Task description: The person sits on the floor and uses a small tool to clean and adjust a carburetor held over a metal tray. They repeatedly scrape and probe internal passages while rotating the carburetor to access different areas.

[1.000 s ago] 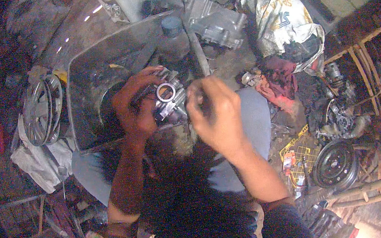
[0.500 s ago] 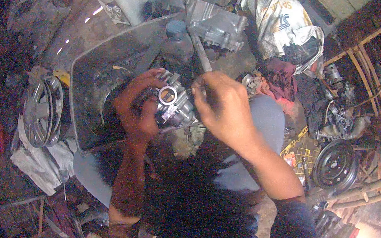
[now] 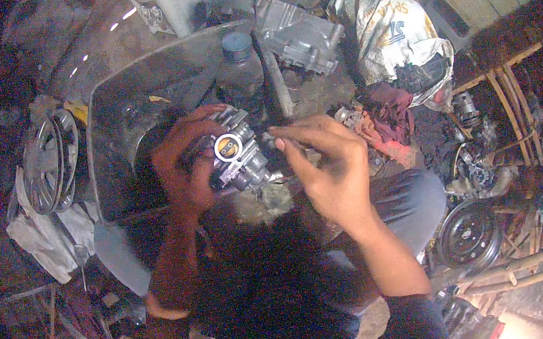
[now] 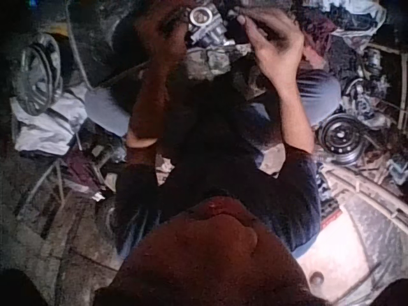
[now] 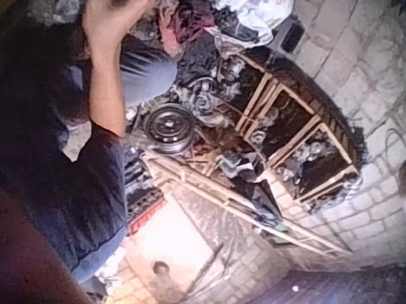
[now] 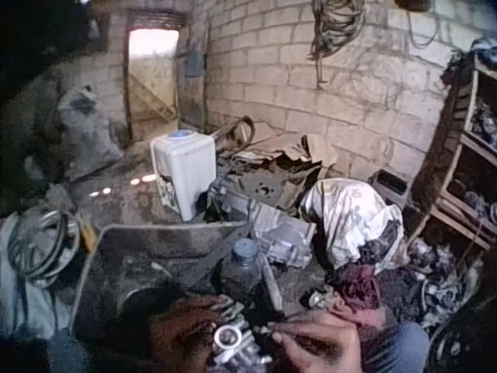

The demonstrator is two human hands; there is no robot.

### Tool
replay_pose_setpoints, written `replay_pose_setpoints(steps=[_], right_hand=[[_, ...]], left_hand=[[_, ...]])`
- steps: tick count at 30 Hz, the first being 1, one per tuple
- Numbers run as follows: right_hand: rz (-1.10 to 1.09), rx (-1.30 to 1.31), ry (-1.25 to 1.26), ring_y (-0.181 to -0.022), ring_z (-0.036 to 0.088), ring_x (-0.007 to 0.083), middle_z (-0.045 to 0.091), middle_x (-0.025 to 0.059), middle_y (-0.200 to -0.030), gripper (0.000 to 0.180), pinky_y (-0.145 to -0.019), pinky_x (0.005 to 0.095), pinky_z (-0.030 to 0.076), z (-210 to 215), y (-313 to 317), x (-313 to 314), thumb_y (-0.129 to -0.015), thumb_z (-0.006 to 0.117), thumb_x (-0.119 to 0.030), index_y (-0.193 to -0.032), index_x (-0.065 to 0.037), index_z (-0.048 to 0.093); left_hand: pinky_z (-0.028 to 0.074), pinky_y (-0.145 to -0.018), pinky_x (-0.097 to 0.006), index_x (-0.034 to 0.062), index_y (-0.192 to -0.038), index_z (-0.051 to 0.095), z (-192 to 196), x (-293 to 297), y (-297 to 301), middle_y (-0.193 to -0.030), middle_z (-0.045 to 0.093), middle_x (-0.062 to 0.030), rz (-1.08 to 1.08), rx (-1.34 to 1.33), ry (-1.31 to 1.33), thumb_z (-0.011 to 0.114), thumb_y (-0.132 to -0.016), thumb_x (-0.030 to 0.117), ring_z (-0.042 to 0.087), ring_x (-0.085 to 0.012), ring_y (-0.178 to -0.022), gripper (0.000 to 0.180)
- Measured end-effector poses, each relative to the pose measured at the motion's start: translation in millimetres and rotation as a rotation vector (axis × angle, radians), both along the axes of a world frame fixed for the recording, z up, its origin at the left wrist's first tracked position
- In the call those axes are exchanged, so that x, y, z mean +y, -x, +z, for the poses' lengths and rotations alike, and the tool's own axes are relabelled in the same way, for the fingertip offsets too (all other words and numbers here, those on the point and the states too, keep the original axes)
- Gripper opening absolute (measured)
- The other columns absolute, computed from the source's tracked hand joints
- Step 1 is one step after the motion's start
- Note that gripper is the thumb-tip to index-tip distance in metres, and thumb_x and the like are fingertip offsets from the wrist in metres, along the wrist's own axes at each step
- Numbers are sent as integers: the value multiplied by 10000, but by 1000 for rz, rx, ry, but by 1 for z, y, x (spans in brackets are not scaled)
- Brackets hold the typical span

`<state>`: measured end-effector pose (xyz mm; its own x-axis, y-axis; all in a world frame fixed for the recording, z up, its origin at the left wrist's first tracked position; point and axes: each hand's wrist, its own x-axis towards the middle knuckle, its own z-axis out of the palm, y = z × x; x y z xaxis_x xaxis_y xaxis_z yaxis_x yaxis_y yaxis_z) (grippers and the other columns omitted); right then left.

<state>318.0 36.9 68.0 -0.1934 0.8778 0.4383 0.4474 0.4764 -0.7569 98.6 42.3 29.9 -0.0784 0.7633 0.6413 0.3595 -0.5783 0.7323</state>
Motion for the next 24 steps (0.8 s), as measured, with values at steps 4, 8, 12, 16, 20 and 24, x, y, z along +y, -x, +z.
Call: replay_pose_setpoints(steps=[4,8,12,16,20,24], right_hand=[[-14,12,-70,-847,691,225,726,133,-941,182,-766,320,531,-3,6,-9,-810,758,33,-988,-6,762],[18,-4,-104,-750,656,237,659,137,-861,169,-670,332,510,-6,15,-9,-792,749,45,-950,7,705],[15,-25,-169,-690,636,277,617,152,-846,149,-619,353,505,-13,20,-9,-782,732,50,-910,20,661],[48,-34,-145,-724,623,329,592,170,-841,183,-643,381,501,-14,23,-10,-756,727,69,-904,27,629],[87,-72,-184,-755,600,374,566,183,-838,201,-665,412,494,-12,25,-9,-731,721,84,-880,28,598],[105,-82,-145,-752,589,385,555,183,-831,202,-671,429,491,-10,27,-14,-728,711,92,-870,25,584]], left_hand=[[535,-892,-390,12,-907,728,2,-2,0,-1087,741,-191,-4,-4,-7,570,-678,47,710,-338,-953,280],[537,-878,-389,12,-912,728,-1,0,2,-1085,740,-192,-2,23,-42,576,-675,49,710,-335,-946,284],[538,-864,-390,13,-911,727,0,0,1,-1083,740,-192,-7,4,-33,582,-678,55,710,-336,-940,278],[537,-859,-388,16,-907,726,-1,-1,1,-1081,741,-189,7,19,-36,585,-679,61,711,-333,-933,272],[536,-855,-385,23,-905,722,1,-2,0,-1072,743,-186,19,29,-33,583,-680,60,715,-331,-929,268],[534,-851,-385,27,-910,719,-1,0,-1,-1062,746,-181,22,39,-59,579,-682,51,717,-331,-923,268]])
